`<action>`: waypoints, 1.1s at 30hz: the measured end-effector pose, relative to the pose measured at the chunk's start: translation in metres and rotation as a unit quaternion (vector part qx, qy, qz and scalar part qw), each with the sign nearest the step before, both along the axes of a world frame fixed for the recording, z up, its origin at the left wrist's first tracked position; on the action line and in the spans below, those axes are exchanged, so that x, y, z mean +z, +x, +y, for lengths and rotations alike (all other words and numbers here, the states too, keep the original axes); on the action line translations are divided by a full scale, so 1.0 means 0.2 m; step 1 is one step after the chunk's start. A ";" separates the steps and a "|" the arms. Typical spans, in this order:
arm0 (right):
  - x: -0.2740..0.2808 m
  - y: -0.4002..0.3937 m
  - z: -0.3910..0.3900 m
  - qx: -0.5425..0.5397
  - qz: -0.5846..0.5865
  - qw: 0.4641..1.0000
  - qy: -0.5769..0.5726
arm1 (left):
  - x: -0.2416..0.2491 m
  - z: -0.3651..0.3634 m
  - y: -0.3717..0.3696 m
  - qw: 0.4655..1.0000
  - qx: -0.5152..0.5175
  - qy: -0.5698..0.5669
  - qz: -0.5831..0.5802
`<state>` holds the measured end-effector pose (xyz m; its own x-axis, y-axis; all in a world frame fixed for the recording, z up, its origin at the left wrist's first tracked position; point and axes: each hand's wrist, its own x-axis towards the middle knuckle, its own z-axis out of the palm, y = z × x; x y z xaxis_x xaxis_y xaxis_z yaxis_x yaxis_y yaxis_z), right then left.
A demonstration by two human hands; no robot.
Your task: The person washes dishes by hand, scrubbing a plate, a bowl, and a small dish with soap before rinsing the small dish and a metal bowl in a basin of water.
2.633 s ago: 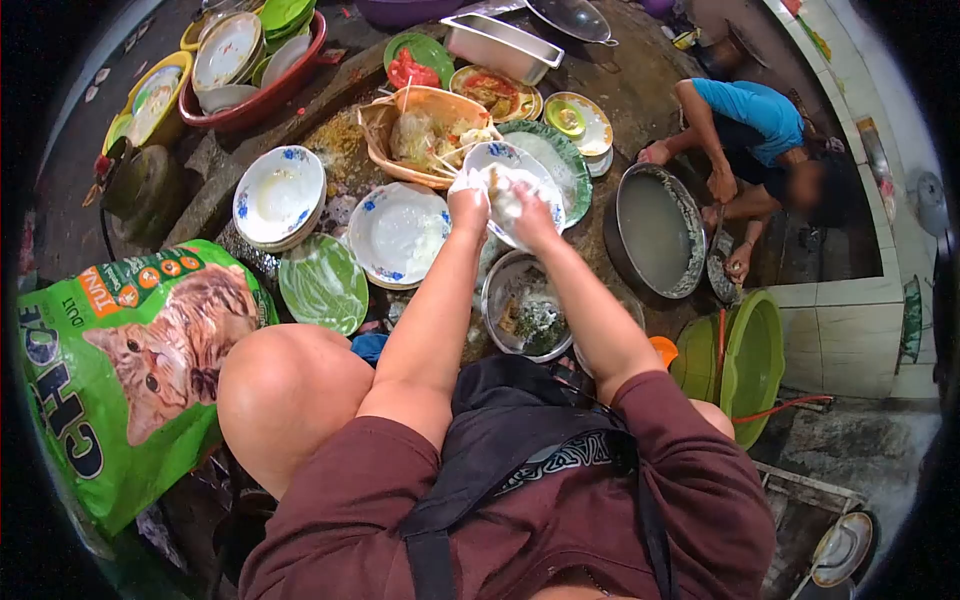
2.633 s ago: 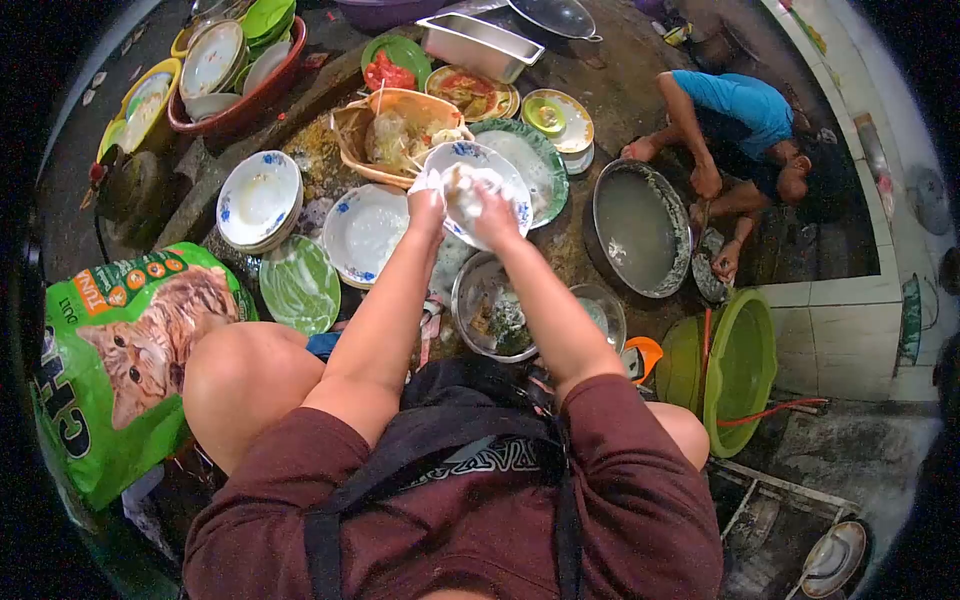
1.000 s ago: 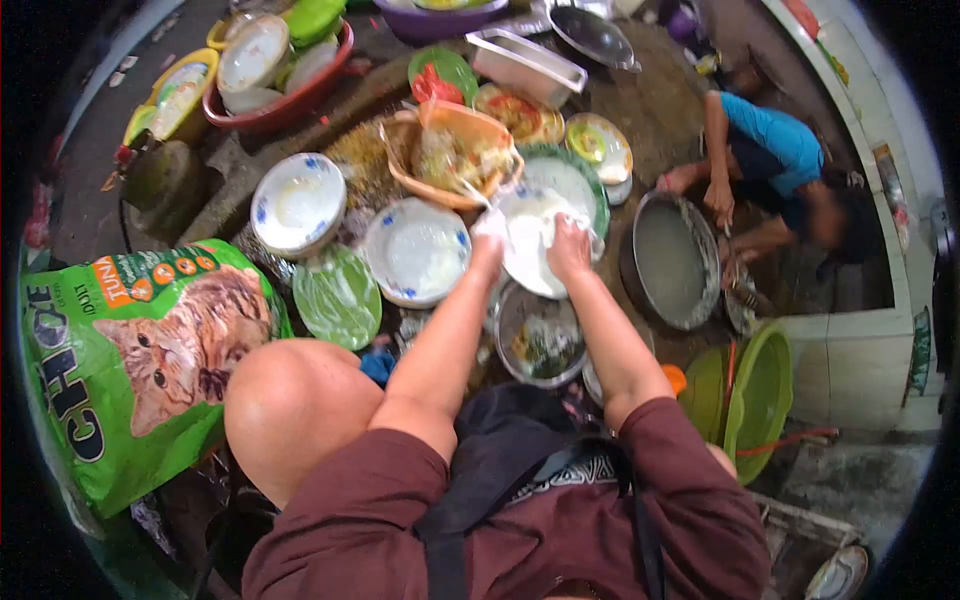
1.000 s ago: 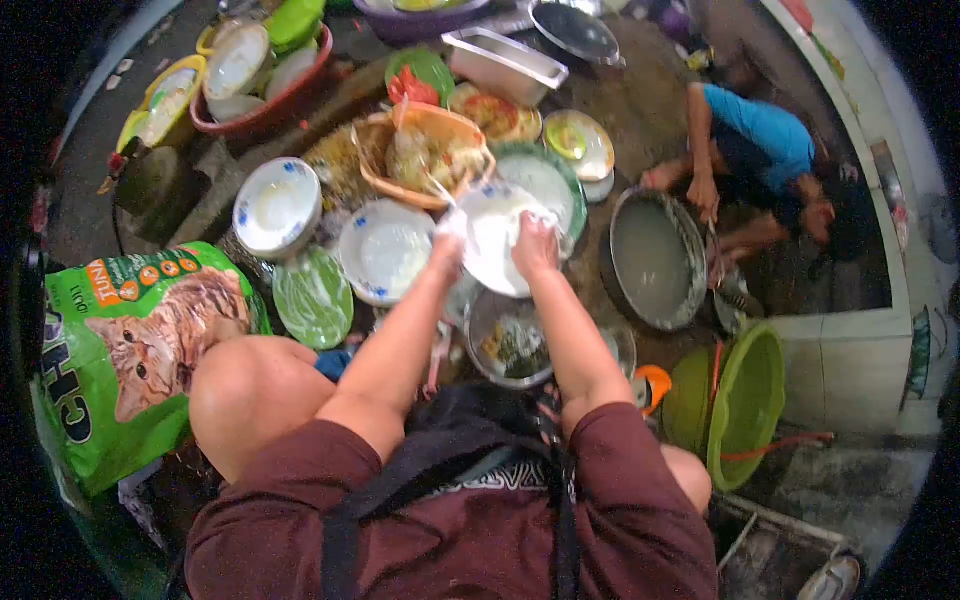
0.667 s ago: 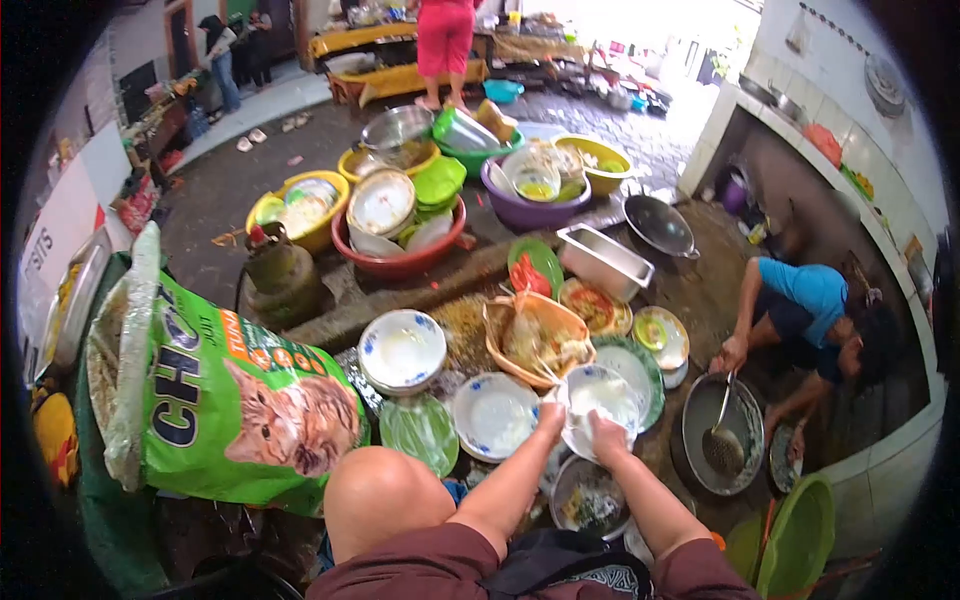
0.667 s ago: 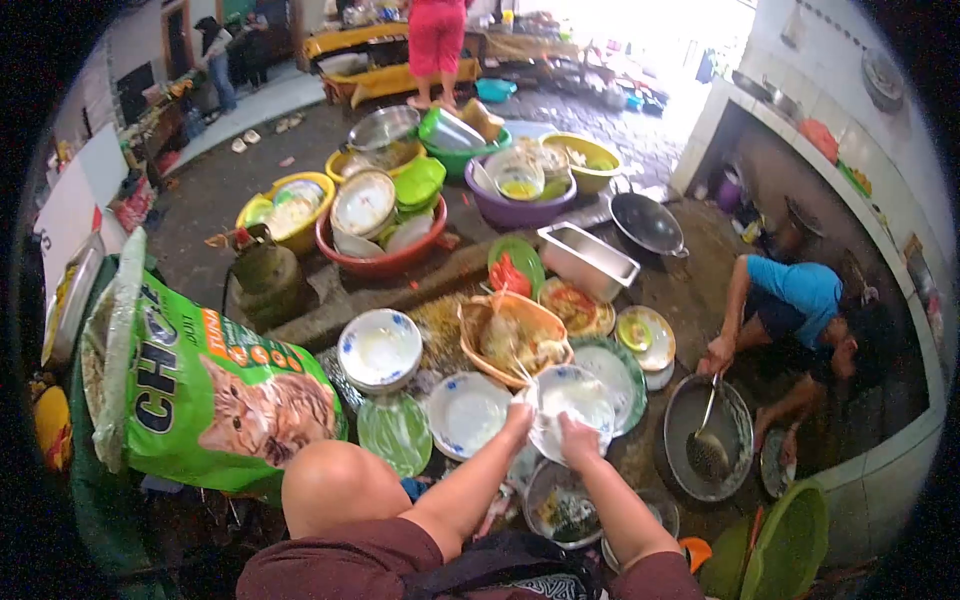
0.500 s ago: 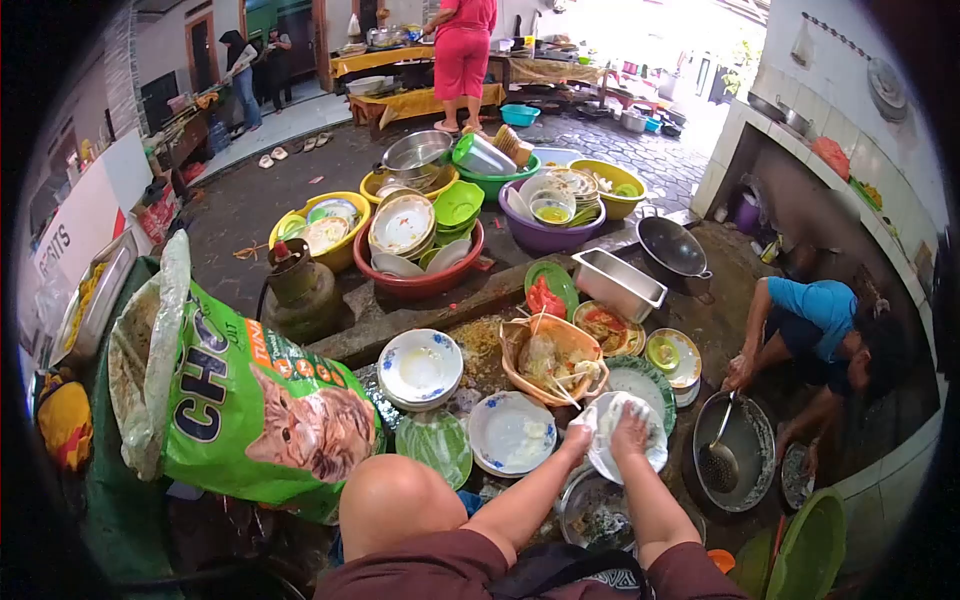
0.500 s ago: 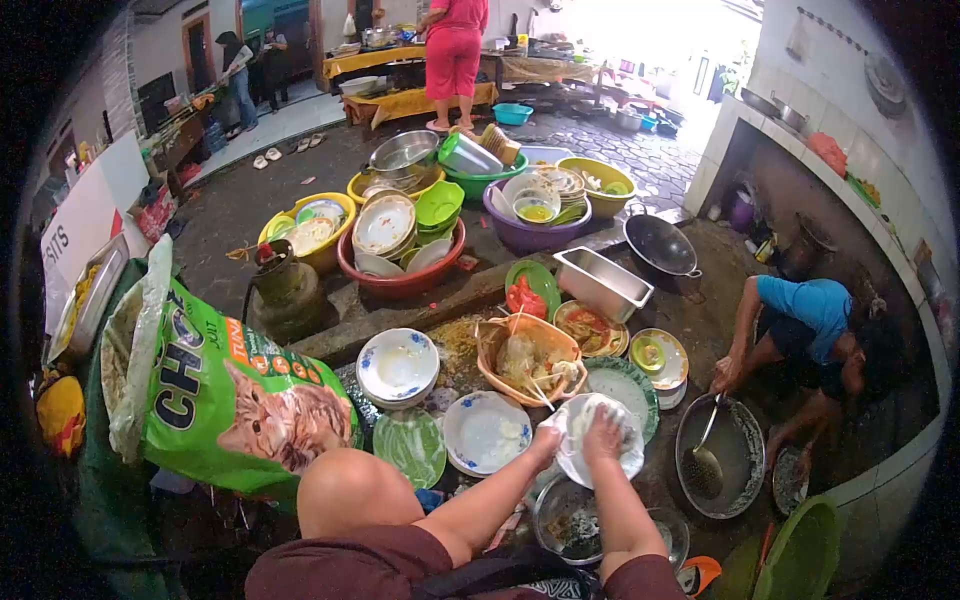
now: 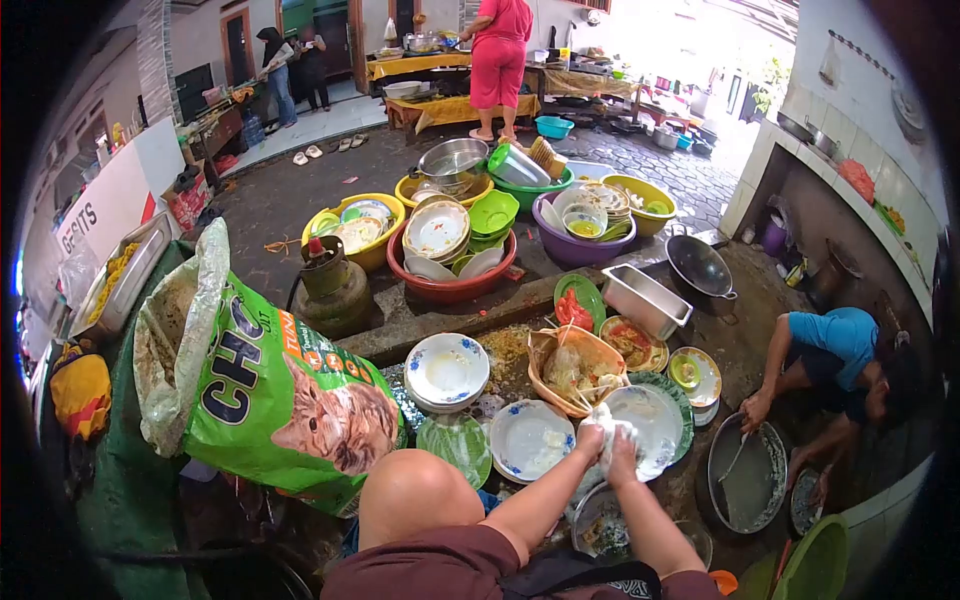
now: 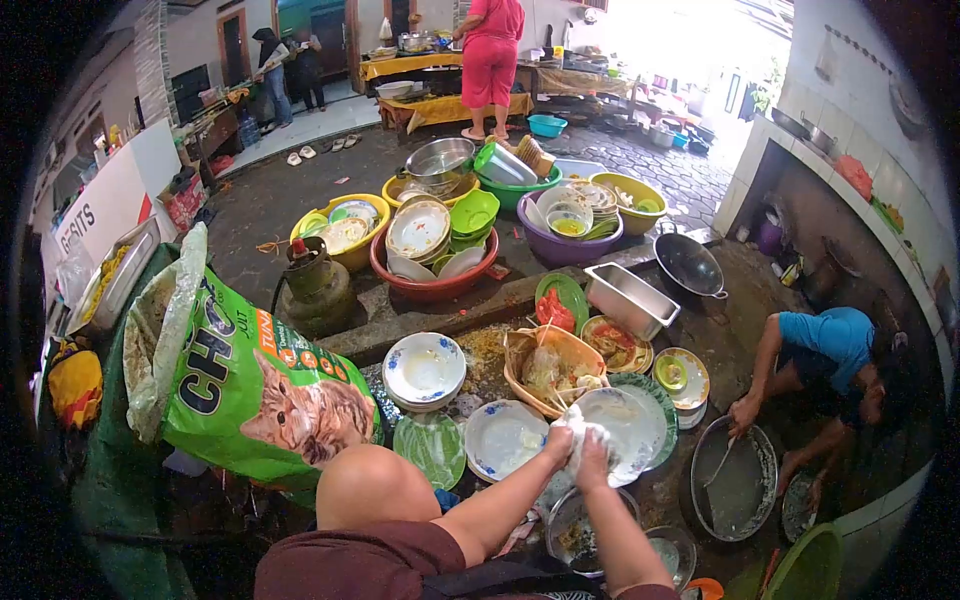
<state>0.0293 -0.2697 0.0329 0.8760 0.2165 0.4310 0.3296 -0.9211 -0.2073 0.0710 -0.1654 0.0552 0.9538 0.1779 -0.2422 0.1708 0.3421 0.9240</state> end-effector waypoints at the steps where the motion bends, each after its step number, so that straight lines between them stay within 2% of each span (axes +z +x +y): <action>1: 0.11 -0.04 0.03 0.051 0.043 0.998 -0.024 | -0.01 0.03 0.02 0.998 0.010 -0.067 0.007; 2: 0.22 -0.11 0.04 0.100 0.087 0.990 -0.047 | -0.02 0.05 0.02 0.991 0.018 -0.133 0.016; 3: 0.30 -0.15 0.01 0.102 0.086 0.990 -0.047 | -0.05 0.08 0.03 0.985 0.006 -0.172 0.014; 4: 0.36 -0.18 -0.04 0.151 0.159 0.974 -0.049 | -0.10 0.12 0.06 0.977 -0.007 -0.211 0.013; 5: 0.39 -0.19 -0.08 0.197 0.234 0.951 -0.052 | -0.14 0.14 0.09 0.981 -0.012 -0.194 0.013; 6: 0.39 -0.18 -0.09 0.196 0.237 0.950 -0.053 | -0.18 0.14 0.11 0.984 -0.017 -0.179 0.014; 9: 0.27 -0.13 -0.12 0.221 0.148 0.963 -0.039 | 0.02 0.10 0.00 0.978 -0.055 -0.200 0.029; 10: 0.20 -0.11 -0.09 0.185 0.152 0.971 -0.029 | -0.24 0.00 0.09 0.990 -0.054 -0.132 -0.002; 11: 0.32 -0.10 0.03 0.057 0.302 0.951 -0.024 | -0.04 0.02 -0.01 0.975 -0.110 -0.194 0.019; 12: 0.29 -0.11 0.04 0.045 0.283 0.958 -0.024 | 0.01 0.02 0.01 0.972 -0.100 -0.206 0.048; 13: 0.15 -0.13 -0.01 0.089 0.211 0.972 -0.043 | -0.12 0.01 0.08 0.977 -0.090 -0.188 0.037; 14: 0.21 -0.18 -0.04 0.134 0.254 0.954 -0.090 | -0.31 -0.02 0.15 0.996 -0.030 -0.068 -0.047; 15: 0.25 -0.20 -0.07 0.154 0.307 0.934 -0.097 | -0.05 0.07 0.06 0.991 -0.046 -0.121 0.025; 16: 0.41 -0.21 -0.10 0.165 0.376 0.903 -0.128 | 0.08 0.11 0.01 0.981 -0.034 -0.185 0.049; 17: 0.35 -0.17 -0.18 0.143 0.343 0.913 -0.166 | 0.26 0.17 -0.07 0.978 -0.068 -0.185 0.063; 18: 0.48 -0.14 -0.18 0.095 0.334 0.907 -0.238 | 0.17 0.16 -0.02 0.969 -0.088 -0.221 0.068; 19: 0.40 -0.09 -0.29 0.086 0.294 0.934 -0.183 | 0.14 0.14 -0.03 0.952 -0.114 -0.280 0.043; 20: 0.45 -0.02 -0.29 0.006 0.350 0.920 -0.175 | 0.03 0.12 0.01 0.961 -0.135 -0.237 0.047; 22: 0.42 0.04 -0.25 -0.043 0.261 0.944 -0.199 | -0.01 0.05 0.00 0.946 -0.155 -0.277 0.058; 23: 0.31 0.07 -0.22 -0.038 0.171 0.946 -0.271 | 0.03 0.04 -0.04 0.938 -0.177 -0.291 0.064; 25: 0.15 0.09 -0.05 -0.047 0.167 0.961 -0.217 | -0.07 -0.01 -0.04 0.932 -0.179 -0.307 0.067; 26: 0.17 0.02 0.06 -0.040 0.149 0.986 -0.060 | -0.11 -0.01 -0.04 0.928 -0.178 -0.320 0.067; 27: 0.38 -0.03 0.17 -0.081 0.318 0.944 -0.020 | -0.14 0.02 -0.05 0.932 -0.164 -0.315 0.078; 28: 0.28 -0.08 0.15 -0.020 0.266 0.961 -0.076 | -0.14 0.06 -0.06 0.932 -0.161 -0.315 0.077; 30: 0.37 -0.21 0.12 0.075 0.290 0.950 -0.084 | -0.14 0.14 -0.05 0.915 -0.123 -0.373 0.094; 32: 0.33 -0.18 0.00 0.072 0.277 0.954 -0.092 | -0.18 0.16 -0.04 0.926 -0.115 -0.344 0.106; 33: 0.26 -0.11 -0.11 0.106 0.255 0.960 -0.054 | -0.12 0.15 -0.05 0.924 -0.121 -0.352 0.084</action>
<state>0.0071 -0.2925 0.0856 0.8986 0.4318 -0.0773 0.3922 -0.8699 -0.2991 0.0603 -0.1357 0.0322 0.8835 -0.2942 -0.3646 0.4420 0.7815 0.4404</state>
